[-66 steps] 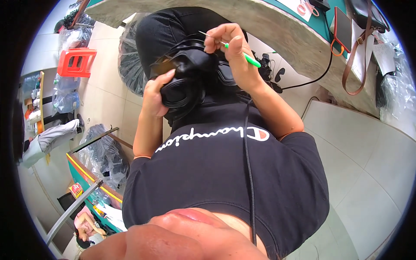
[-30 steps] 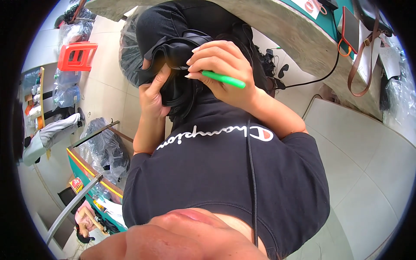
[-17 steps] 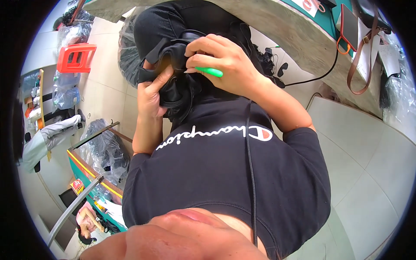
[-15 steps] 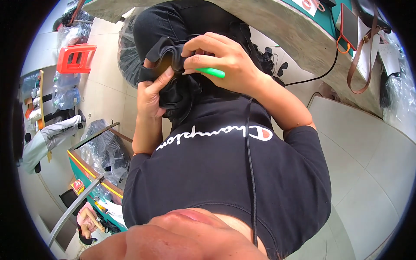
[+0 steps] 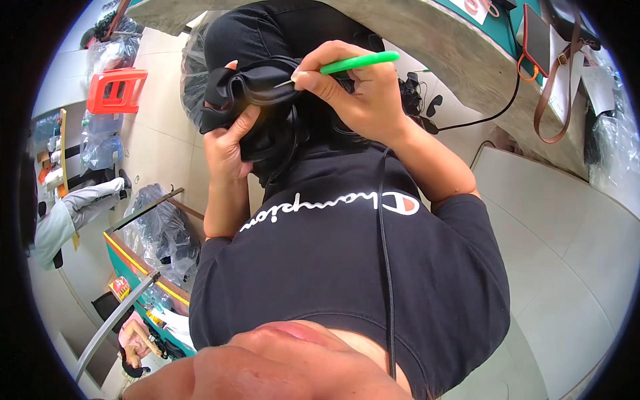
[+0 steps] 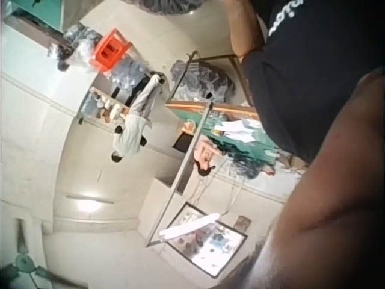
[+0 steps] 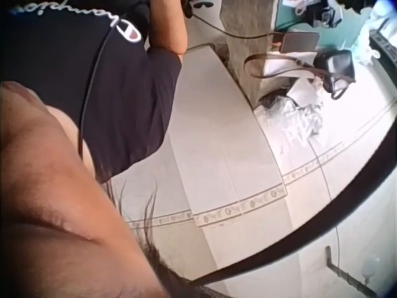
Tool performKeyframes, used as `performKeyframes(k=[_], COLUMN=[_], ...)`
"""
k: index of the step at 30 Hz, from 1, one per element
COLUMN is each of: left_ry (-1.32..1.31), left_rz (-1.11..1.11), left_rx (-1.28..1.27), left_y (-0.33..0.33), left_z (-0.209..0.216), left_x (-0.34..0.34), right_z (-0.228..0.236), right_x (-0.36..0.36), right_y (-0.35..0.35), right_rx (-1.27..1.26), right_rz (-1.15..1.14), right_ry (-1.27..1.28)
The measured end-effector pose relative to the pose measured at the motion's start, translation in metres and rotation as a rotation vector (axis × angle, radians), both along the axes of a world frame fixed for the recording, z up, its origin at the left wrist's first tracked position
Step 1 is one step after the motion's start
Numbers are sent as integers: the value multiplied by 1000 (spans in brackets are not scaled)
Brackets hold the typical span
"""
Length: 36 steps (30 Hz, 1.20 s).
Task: Assembling components of black protective masks at a workstation.
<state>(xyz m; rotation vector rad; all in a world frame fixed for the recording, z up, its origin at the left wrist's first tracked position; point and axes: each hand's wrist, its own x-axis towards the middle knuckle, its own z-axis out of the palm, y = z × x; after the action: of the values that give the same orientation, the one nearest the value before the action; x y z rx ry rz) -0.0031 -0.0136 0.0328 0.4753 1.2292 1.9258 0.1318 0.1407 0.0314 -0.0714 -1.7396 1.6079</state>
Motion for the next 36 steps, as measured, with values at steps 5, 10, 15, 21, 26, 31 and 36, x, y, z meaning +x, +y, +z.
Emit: performKeyframes(k=[5,10,15,21,26,31,36], left_ry=[112,-19,11,143,124,170,158], left_rz=[17,34,79,121,78,54,47], left_rx=[68,102,110,77,57,34,30], left_y=[1,0,0,-1,2,2,2], left_z=[-7,0,-3,-5,4,1,-1], left_x=[1,5,6,4,6,5,5], right_z=[-3,-4,-3,1,6,2,6], right_x=[-7,-12,-14,-11,-8,-2,-17], right_y=[-8,-16,-19,-18,-5,-2,9], right_rx=[337,473,578,788,520,334,388], right_rz=[-134,-204,-245,-285,-145,-6,-125], right_ry=[41,77,121,15,51,77,-137])
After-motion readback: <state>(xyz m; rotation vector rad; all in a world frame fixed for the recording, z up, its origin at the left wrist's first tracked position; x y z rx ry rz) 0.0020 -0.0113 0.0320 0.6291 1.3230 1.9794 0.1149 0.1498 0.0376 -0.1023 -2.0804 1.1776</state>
